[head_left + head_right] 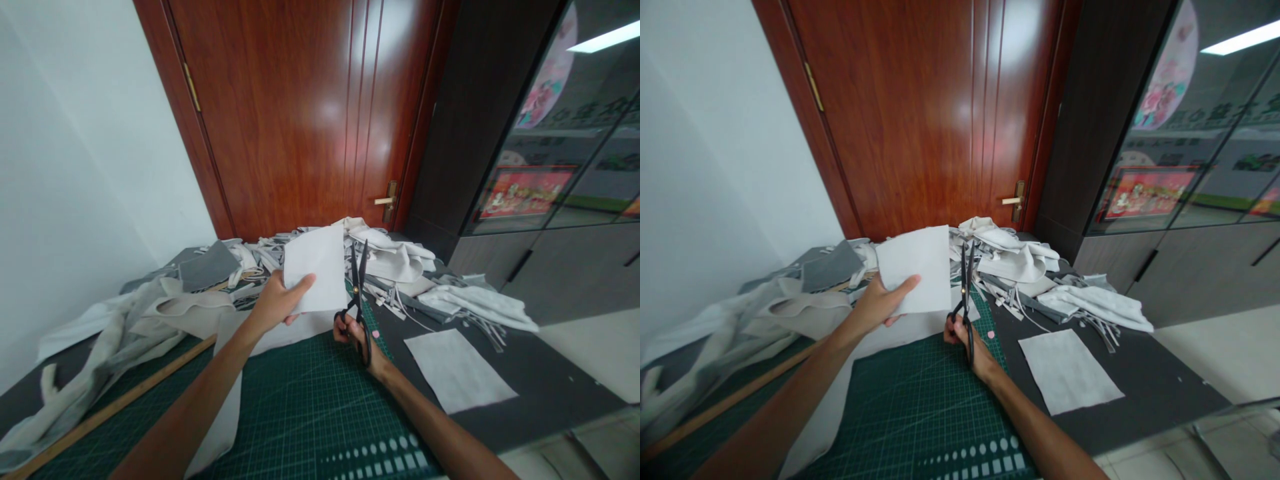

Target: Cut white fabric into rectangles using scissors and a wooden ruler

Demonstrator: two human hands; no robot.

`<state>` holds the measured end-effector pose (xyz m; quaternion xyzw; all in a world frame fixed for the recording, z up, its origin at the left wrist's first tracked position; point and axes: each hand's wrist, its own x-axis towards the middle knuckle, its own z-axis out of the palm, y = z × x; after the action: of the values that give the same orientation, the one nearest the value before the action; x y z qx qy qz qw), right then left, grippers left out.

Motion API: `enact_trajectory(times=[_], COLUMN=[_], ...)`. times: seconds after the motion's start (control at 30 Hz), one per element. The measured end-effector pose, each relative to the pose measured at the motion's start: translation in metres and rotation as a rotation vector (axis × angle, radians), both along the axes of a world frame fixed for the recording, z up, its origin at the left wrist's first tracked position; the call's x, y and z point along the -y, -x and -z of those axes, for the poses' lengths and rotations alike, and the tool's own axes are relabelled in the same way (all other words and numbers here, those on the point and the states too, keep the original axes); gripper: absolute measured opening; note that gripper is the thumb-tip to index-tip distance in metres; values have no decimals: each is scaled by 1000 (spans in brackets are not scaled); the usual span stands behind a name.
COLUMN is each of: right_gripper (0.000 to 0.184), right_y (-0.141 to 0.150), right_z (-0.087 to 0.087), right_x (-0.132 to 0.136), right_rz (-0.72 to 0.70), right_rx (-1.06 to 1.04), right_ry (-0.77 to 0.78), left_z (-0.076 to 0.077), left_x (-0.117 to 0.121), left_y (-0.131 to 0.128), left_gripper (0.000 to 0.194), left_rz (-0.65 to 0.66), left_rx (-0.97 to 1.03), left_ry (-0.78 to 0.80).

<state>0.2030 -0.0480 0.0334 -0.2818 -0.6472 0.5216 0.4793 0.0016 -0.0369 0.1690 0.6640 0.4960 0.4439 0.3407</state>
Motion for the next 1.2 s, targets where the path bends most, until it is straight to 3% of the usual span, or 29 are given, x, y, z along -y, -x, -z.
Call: enact_trajectory(times=[0.1,0.43,0.83,1.2], right_gripper=[61,63,58,66], right_y=[0,0,0,1], right_z=[-1,2,5,0], right_x=[0,1,0,0], right_rz=[-66,-65,-9,19], right_rx=[-19,87,116,183], right_ry=[-32,-98,-72,-34], left_z=[2,-1,-6,-12], left_x=[-3,-1,4,11], left_y=[1,-1,-5,-9], left_gripper=[37,32,36,33], left_rz=[-33,-74,-90,-108], left_rx=[49,43,-49,-89], left_ry=[-27,-6,49,87])
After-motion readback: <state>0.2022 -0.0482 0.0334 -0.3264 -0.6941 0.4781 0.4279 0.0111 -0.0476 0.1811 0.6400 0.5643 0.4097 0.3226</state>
